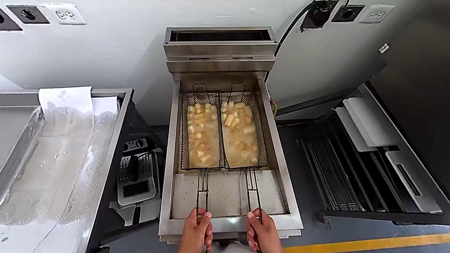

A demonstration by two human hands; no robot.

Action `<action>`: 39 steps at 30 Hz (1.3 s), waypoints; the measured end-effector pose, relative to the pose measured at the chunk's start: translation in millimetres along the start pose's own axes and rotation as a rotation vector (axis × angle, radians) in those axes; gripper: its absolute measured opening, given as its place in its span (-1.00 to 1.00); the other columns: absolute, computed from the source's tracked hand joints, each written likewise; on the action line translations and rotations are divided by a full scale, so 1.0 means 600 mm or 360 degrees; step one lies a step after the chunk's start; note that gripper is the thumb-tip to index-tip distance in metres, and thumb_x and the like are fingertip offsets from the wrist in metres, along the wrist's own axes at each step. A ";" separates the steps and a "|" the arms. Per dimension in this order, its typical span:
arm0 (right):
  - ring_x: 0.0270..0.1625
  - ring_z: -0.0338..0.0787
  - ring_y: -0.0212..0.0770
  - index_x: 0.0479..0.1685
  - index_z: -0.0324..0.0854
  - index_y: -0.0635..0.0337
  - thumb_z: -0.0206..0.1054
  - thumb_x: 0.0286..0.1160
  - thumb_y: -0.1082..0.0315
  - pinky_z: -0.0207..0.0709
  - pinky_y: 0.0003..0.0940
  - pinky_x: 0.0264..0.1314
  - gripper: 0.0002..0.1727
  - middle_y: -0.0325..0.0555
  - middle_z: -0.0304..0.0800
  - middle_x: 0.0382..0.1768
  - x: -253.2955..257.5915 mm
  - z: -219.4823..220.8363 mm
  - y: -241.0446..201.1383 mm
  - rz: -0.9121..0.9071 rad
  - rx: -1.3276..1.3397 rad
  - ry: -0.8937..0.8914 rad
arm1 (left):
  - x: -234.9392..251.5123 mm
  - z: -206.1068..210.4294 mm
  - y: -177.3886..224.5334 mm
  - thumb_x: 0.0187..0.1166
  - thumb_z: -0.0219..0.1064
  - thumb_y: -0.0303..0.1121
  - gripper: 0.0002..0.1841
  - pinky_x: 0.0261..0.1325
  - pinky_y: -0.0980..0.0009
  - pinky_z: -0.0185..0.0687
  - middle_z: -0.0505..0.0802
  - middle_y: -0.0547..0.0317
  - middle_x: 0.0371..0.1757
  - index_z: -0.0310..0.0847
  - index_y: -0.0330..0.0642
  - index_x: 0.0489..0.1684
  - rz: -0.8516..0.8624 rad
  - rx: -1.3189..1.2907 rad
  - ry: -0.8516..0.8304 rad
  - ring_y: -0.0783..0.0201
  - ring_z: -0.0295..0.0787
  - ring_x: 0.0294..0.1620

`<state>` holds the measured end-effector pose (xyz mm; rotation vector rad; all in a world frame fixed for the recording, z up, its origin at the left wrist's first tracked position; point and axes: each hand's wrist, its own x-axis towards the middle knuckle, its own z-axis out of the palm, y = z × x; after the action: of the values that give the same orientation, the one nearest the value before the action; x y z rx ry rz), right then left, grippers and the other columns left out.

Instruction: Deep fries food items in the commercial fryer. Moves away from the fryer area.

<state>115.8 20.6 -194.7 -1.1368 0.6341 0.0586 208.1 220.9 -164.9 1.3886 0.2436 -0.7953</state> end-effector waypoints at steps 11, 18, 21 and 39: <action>-0.81 0.54 -0.34 -0.14 0.35 0.19 0.03 0.84 0.34 0.52 -0.47 -0.78 -0.85 -0.25 0.49 -0.75 0.028 0.012 -0.035 0.0129 0.0013 0.0067 | 0.030 0.002 0.040 0.87 0.03 -0.38 -0.84 -0.76 0.49 0.56 0.53 0.22 -0.67 0.33 -0.32 0.11 -0.0157 -0.0065 0.0017 0.40 0.47 -0.84; -0.77 0.50 -0.36 -0.10 0.37 0.24 0.09 0.88 0.28 0.49 -0.50 -0.73 -0.80 -0.22 0.47 -0.68 0.096 0.043 -0.071 0.0254 0.0002 0.0178 | 0.095 0.011 0.079 0.87 0.07 -0.35 -0.81 -0.72 0.51 0.55 0.52 0.20 -0.62 0.34 -0.34 0.13 -0.0229 0.0011 0.0075 0.40 0.46 -0.81; -0.79 0.48 -0.37 -0.09 0.37 0.19 0.09 0.87 0.27 0.45 -0.51 -0.76 -0.82 -0.26 0.47 -0.68 0.048 0.026 -0.077 0.0252 -0.0015 0.0131 | 0.045 -0.009 0.086 0.87 0.06 -0.35 -0.82 -0.73 0.53 0.53 0.52 0.24 -0.64 0.33 -0.32 0.13 -0.0235 0.0020 0.0028 0.42 0.45 -0.81; -0.76 0.55 -0.32 -0.02 0.35 0.21 0.07 0.87 0.28 0.53 -0.45 -0.72 -0.83 -0.24 0.49 -0.68 0.055 0.040 -0.079 0.0222 -0.0076 0.0099 | 0.047 0.006 0.084 0.88 0.03 -0.36 -0.81 -0.72 0.49 0.58 0.54 0.22 -0.64 0.32 -0.34 0.14 -0.0210 0.0000 -0.0001 0.39 0.48 -0.81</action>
<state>170.7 11.6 -165.6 -1.1427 0.7702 0.1589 258.8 206.4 -141.7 1.3829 0.3377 -0.9047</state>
